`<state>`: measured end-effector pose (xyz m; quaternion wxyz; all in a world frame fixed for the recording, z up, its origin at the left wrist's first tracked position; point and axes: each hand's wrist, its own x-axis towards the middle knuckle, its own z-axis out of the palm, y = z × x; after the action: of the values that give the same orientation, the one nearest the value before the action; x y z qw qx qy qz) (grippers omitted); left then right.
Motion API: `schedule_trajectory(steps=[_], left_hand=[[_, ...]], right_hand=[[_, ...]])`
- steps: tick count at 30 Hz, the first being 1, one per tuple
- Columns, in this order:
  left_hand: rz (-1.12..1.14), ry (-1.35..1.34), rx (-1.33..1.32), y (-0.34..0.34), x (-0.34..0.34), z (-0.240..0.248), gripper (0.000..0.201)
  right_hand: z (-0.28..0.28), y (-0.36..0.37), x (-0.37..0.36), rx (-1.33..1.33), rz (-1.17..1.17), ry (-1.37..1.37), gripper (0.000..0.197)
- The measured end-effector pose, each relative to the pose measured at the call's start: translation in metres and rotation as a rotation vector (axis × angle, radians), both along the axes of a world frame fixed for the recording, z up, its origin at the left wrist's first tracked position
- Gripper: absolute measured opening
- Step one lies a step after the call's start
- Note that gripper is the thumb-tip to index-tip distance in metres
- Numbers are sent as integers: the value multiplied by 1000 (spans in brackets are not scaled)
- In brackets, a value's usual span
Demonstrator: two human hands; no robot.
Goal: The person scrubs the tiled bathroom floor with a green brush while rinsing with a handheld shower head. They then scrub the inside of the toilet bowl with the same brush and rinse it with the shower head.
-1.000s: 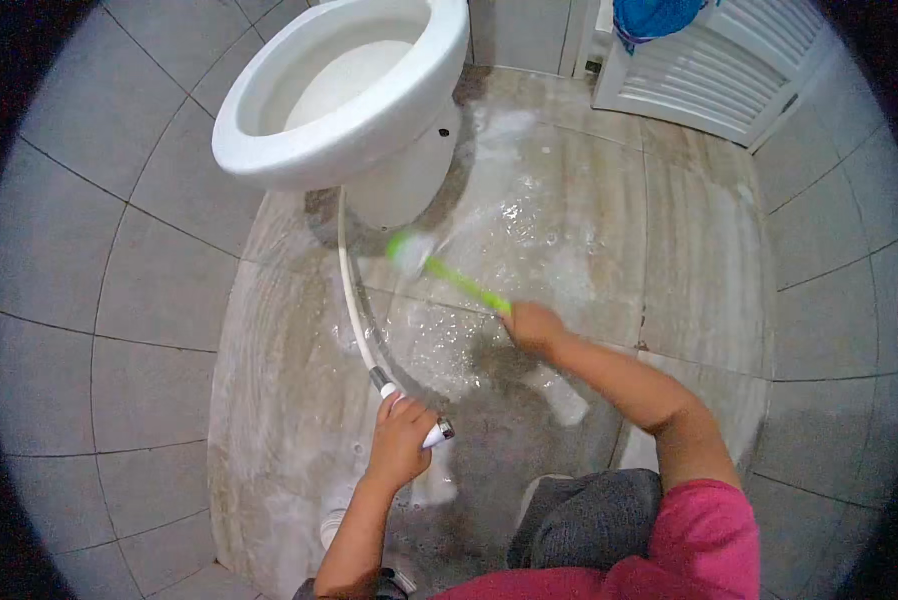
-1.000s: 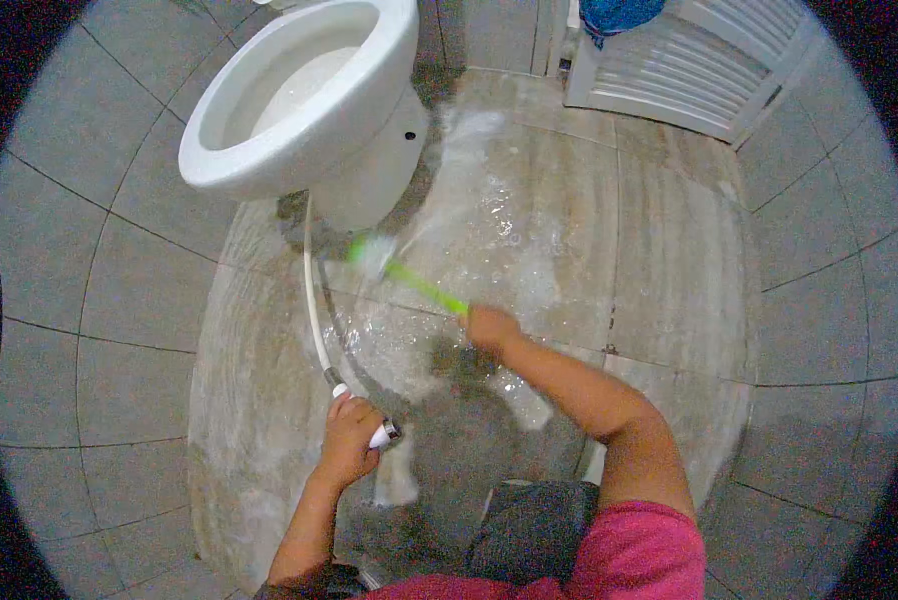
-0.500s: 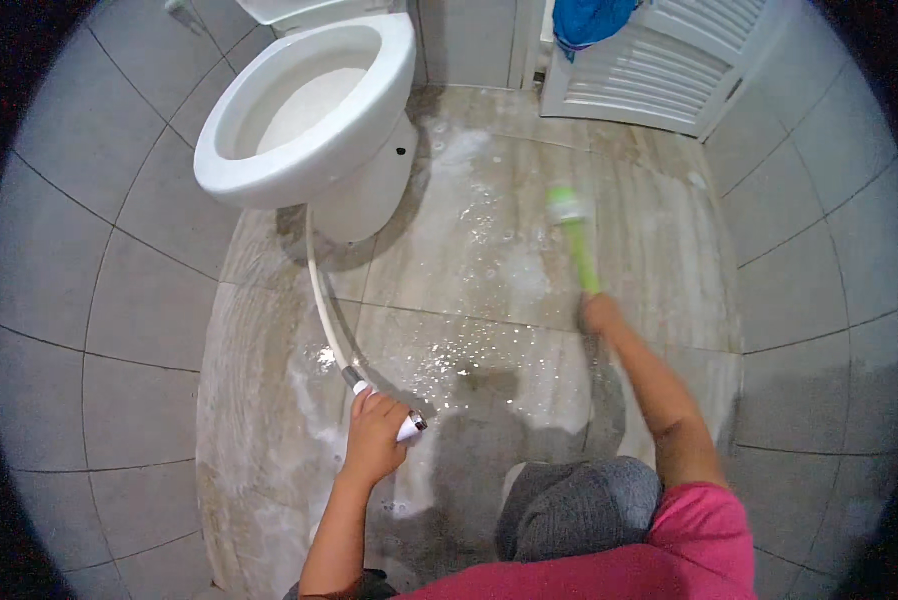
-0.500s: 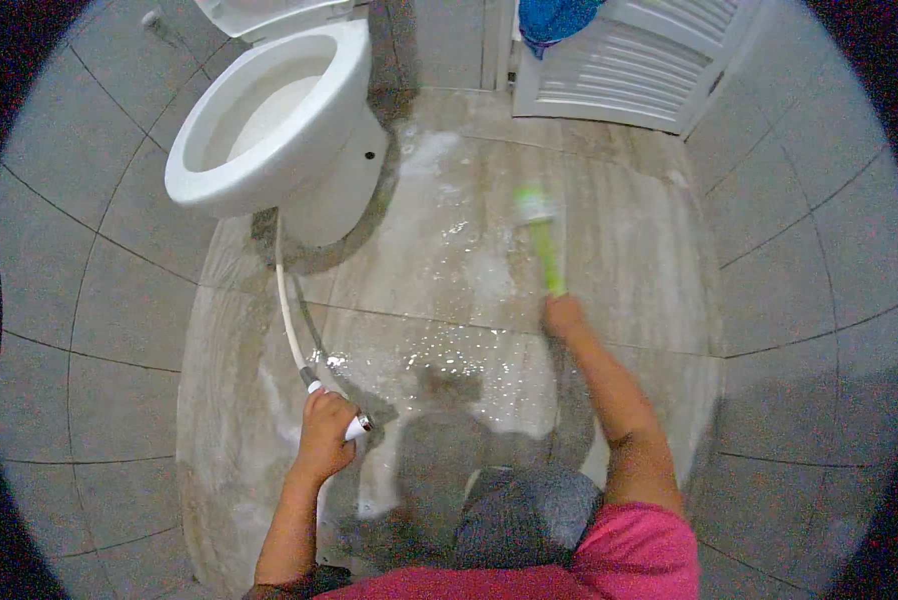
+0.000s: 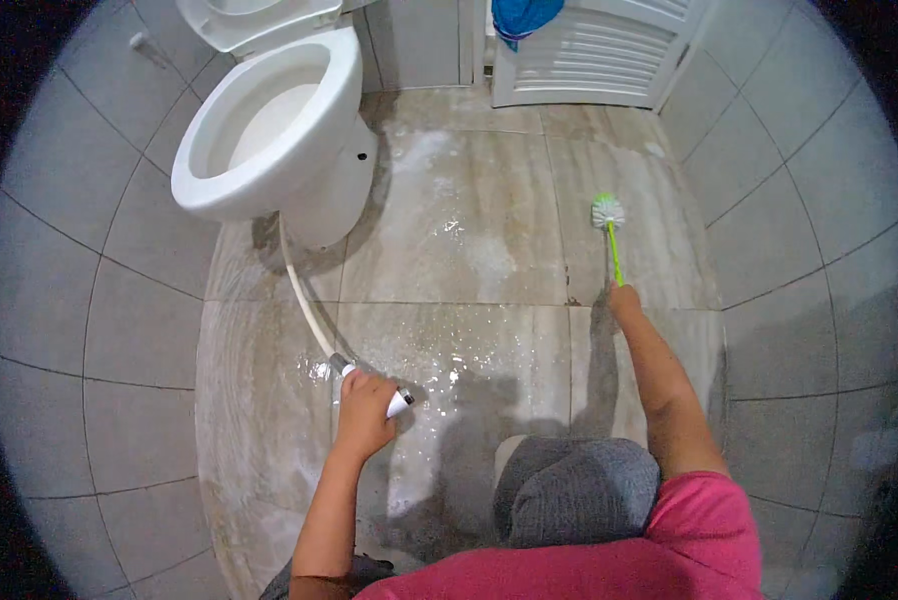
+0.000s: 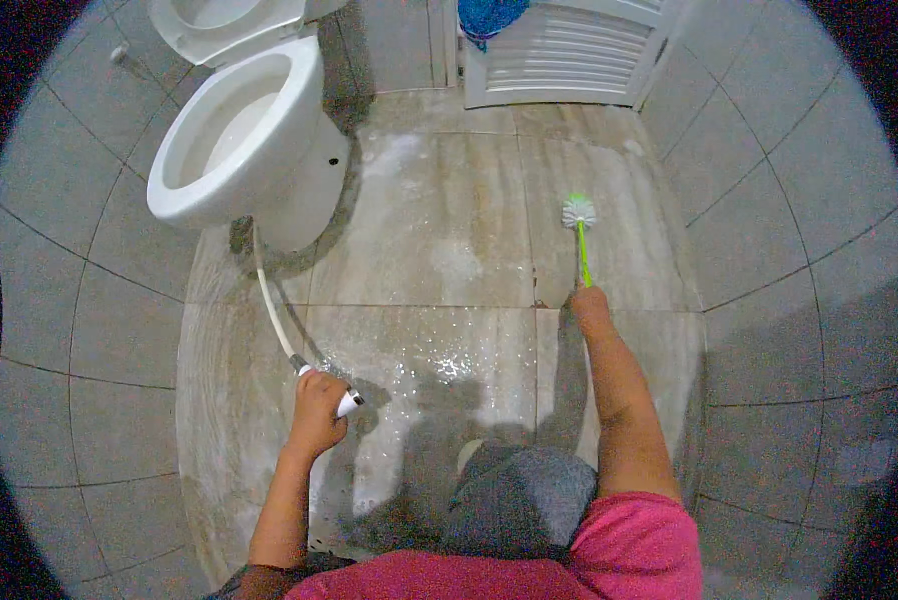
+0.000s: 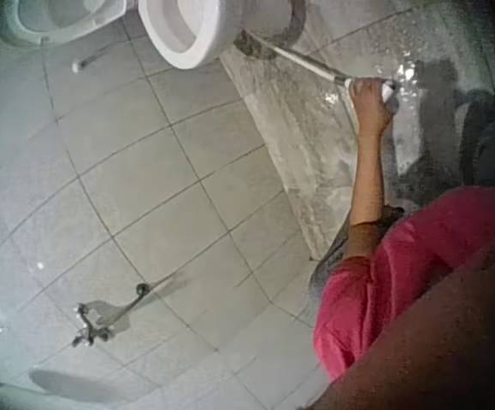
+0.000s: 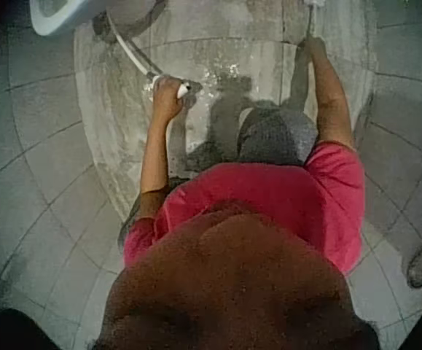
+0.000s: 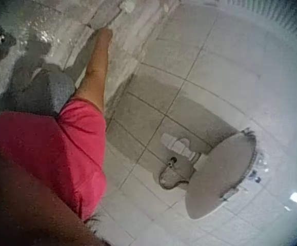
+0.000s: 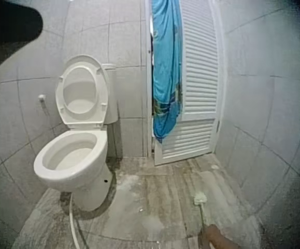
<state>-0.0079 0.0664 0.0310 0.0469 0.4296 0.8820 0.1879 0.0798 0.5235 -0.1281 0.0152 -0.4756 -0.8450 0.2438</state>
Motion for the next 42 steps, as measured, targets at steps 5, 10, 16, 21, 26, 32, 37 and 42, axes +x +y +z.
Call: schedule_trajectory(steps=[5, 10, 16, 21, 26, 32, 37, 42], left_hand=[[-1, -25, 42, 1, 2, -8, 29], [-31, -14, -51, 8, -3, -10, 29], [-49, 12, 25, 2, -8, -8, 30], [-59, 9, 21, 1, -6, -11, 31], [-68, 24, -37, 5, -8, -15, 29], [-144, 57, 33, 11, -10, -16, 25], [-120, 22, -27, 19, -9, -17, 24], [-122, 22, -53, 27, -12, -20, 22]], right_hand=[[-5, -116, 25, -24, 554, -328, 48], [7, -176, 60, -146, 667, -340, 53], [-13, -74, 114, -11, 75, -170, 55], [-23, -114, 151, -32, 207, -276, 52], [-10, -133, 227, -88, -49, -390, 58], [-45, -18, 325, -14, -554, -198, 37], [-44, 17, 229, -102, -194, -288, 42], [-21, -18, 180, 74, -224, -291, 47]])
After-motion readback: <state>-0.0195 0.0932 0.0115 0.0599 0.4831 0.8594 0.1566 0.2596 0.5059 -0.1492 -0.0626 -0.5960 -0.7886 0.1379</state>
